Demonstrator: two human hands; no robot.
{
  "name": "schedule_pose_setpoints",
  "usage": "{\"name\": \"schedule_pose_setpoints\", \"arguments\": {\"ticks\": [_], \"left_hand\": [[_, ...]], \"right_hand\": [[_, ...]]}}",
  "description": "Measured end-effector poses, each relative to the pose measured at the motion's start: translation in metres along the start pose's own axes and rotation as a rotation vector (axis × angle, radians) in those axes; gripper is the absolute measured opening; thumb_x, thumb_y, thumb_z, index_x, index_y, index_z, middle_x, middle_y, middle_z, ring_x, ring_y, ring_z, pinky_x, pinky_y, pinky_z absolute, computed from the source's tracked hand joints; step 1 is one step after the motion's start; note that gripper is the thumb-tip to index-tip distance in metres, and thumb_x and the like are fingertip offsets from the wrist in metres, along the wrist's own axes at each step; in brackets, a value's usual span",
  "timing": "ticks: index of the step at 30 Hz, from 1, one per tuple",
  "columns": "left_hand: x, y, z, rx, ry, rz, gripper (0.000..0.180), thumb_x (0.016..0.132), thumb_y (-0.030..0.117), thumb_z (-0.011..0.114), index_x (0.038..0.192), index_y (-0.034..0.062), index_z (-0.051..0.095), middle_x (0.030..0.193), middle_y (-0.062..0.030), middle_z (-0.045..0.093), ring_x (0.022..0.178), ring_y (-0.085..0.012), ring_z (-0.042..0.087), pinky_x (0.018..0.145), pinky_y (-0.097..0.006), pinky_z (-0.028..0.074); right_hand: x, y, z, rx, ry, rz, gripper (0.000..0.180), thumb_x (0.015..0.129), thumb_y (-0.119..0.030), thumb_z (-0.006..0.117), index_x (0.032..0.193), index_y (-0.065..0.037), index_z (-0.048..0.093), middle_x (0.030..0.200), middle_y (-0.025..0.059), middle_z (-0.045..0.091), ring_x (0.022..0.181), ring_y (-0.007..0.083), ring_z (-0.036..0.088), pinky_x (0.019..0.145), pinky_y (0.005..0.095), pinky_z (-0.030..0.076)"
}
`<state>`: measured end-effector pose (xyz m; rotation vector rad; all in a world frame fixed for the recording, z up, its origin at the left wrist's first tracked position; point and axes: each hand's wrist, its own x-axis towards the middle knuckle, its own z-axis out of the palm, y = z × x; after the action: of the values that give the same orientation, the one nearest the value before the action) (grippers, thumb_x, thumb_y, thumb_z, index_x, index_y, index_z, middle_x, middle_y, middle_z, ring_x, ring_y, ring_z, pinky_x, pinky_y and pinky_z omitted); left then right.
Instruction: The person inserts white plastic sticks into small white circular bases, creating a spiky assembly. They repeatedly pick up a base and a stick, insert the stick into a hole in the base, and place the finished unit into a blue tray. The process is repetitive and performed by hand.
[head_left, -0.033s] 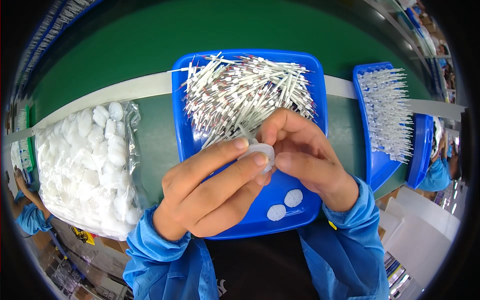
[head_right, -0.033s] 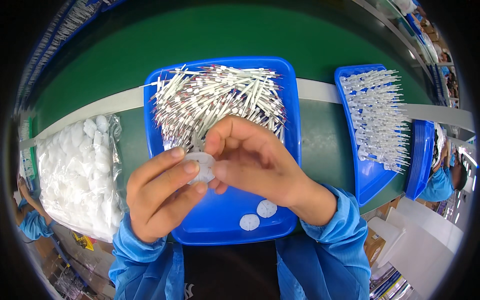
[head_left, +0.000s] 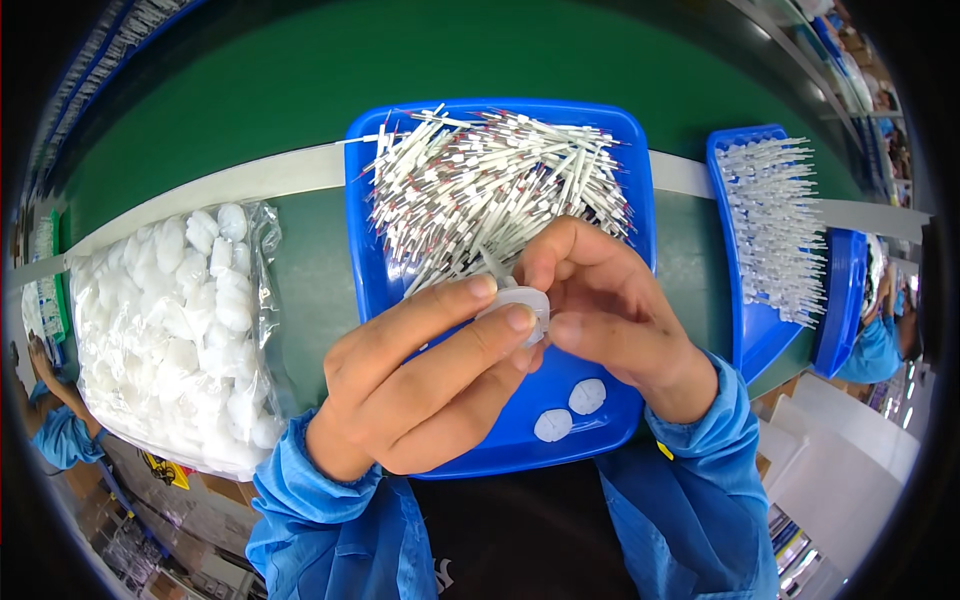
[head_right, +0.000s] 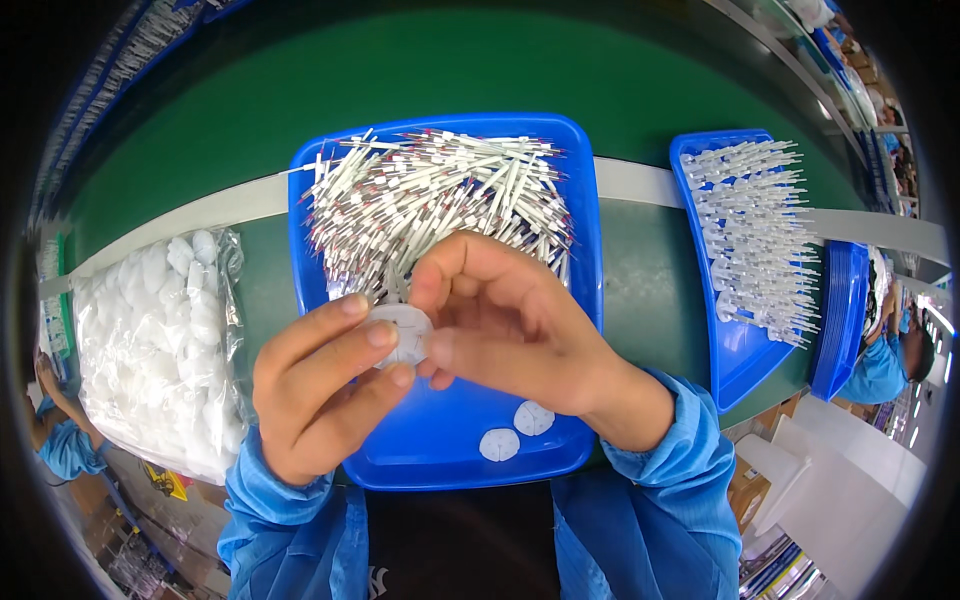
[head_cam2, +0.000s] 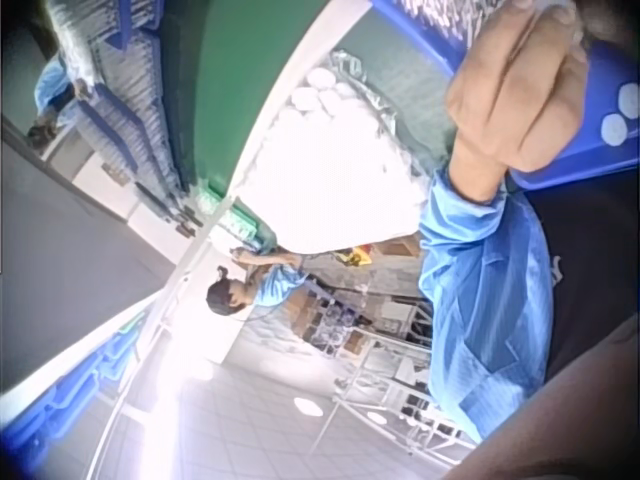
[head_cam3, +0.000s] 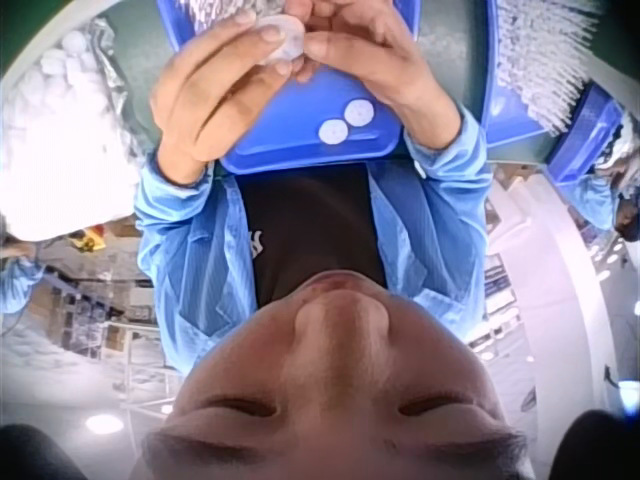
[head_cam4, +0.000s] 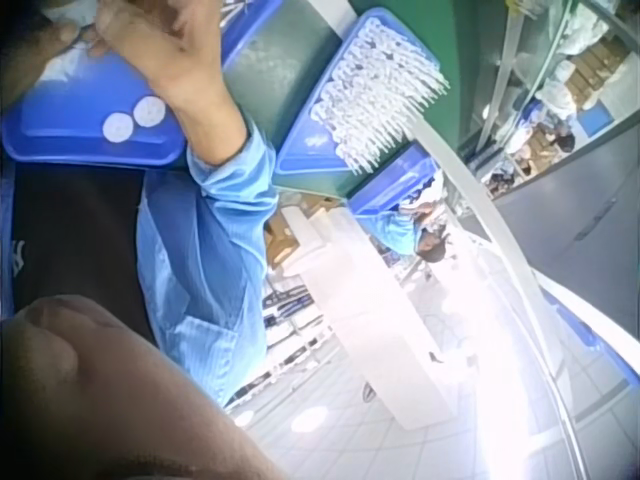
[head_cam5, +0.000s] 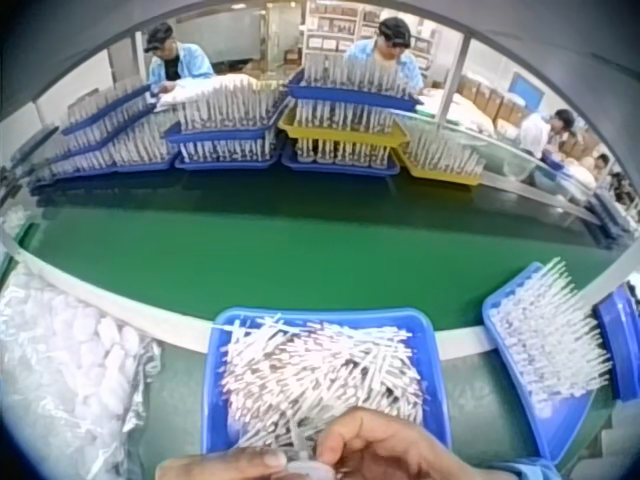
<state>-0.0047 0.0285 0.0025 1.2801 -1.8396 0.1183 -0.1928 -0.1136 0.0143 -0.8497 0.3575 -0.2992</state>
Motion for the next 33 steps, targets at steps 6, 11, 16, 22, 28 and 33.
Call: {"name": "schedule_pose_setpoints", "arguments": {"ticks": [6, 11, 16, 22, 28, 33], "left_hand": [[0.001, 0.000, -0.001, -0.003, 0.006, -0.021, 0.038, 0.073, -0.004, 0.092, 0.107, 0.0058, 0.079, 0.127, -0.0141, 0.074, 0.122, -0.0381, 0.072, 0.094, -0.041, 0.068], [0.000, 0.000, 0.002, -0.013, 0.022, -0.012, 0.036, 0.074, -0.004, 0.090, 0.107, 0.0057, 0.079, 0.125, -0.0143, 0.075, 0.119, -0.0382, 0.074, 0.092, -0.041, 0.068], [0.002, -0.006, 0.001, -0.085, 0.019, -0.052, 0.030, 0.079, -0.007, 0.088, 0.104, 0.0041, 0.075, 0.123, -0.0168, 0.076, 0.113, -0.0356, 0.077, 0.087, -0.039, 0.067], [0.001, -0.008, 0.001, -0.498, -0.018, -0.505, 0.029, 0.094, -0.011, 0.072, 0.119, -0.0004, 0.060, 0.119, -0.0232, 0.076, 0.111, -0.0293, 0.079, 0.097, -0.039, 0.062], [-0.003, -0.007, 0.012, -0.750, 0.129, -0.710, 0.025, 0.099, -0.005, 0.074, 0.122, 0.0007, 0.065, 0.116, -0.0163, 0.083, 0.104, -0.0169, 0.079, 0.080, -0.026, 0.057], [0.000, -0.002, 0.008, -0.855, 0.159, -0.875, 0.029, 0.102, -0.003, 0.072, 0.130, -0.0005, 0.064, 0.120, -0.0165, 0.082, 0.107, -0.0154, 0.078, 0.082, -0.025, 0.059]], "right_hand": [[-0.001, -0.004, 0.003, -0.201, 0.041, -0.047, 0.024, 0.101, 0.003, 0.073, 0.121, -0.004, 0.062, 0.109, 0.0043, 0.072, 0.099, 0.0104, 0.072, 0.085, 0.0261, 0.059], [-0.001, -0.002, -0.005, -0.266, 0.063, -0.053, 0.013, 0.104, 0.000, 0.071, 0.115, -0.001, 0.065, 0.102, 0.0042, 0.073, 0.094, 0.0101, 0.073, 0.081, 0.0258, 0.058], [-0.008, -0.002, -0.008, -0.539, 0.169, -0.192, 0.008, 0.106, -0.007, 0.073, 0.109, -0.001, 0.071, 0.096, 0.0058, 0.075, 0.087, 0.0135, 0.074, 0.075, 0.0292, 0.058], [-0.044, -0.003, -0.007, -1.820, 0.020, -0.516, 0.017, 0.085, -0.012, 0.080, 0.101, -0.012, 0.076, 0.100, 0.0025, 0.074, 0.087, 0.0228, 0.073, 0.074, 0.0344, 0.057], [-0.037, 0.023, 0.007, -2.174, 0.044, -0.522, 0.013, 0.081, -0.017, 0.074, 0.093, -0.013, 0.072, 0.102, 0.0014, 0.067, 0.099, 0.0195, 0.065, 0.089, 0.0387, 0.053], [-0.031, 0.011, 0.014, -2.151, -0.006, -0.433, 0.010, 0.082, -0.014, 0.077, 0.090, -0.012, 0.072, 0.104, 0.0017, 0.070, 0.103, 0.0203, 0.067, 0.099, 0.0416, 0.052]]}}
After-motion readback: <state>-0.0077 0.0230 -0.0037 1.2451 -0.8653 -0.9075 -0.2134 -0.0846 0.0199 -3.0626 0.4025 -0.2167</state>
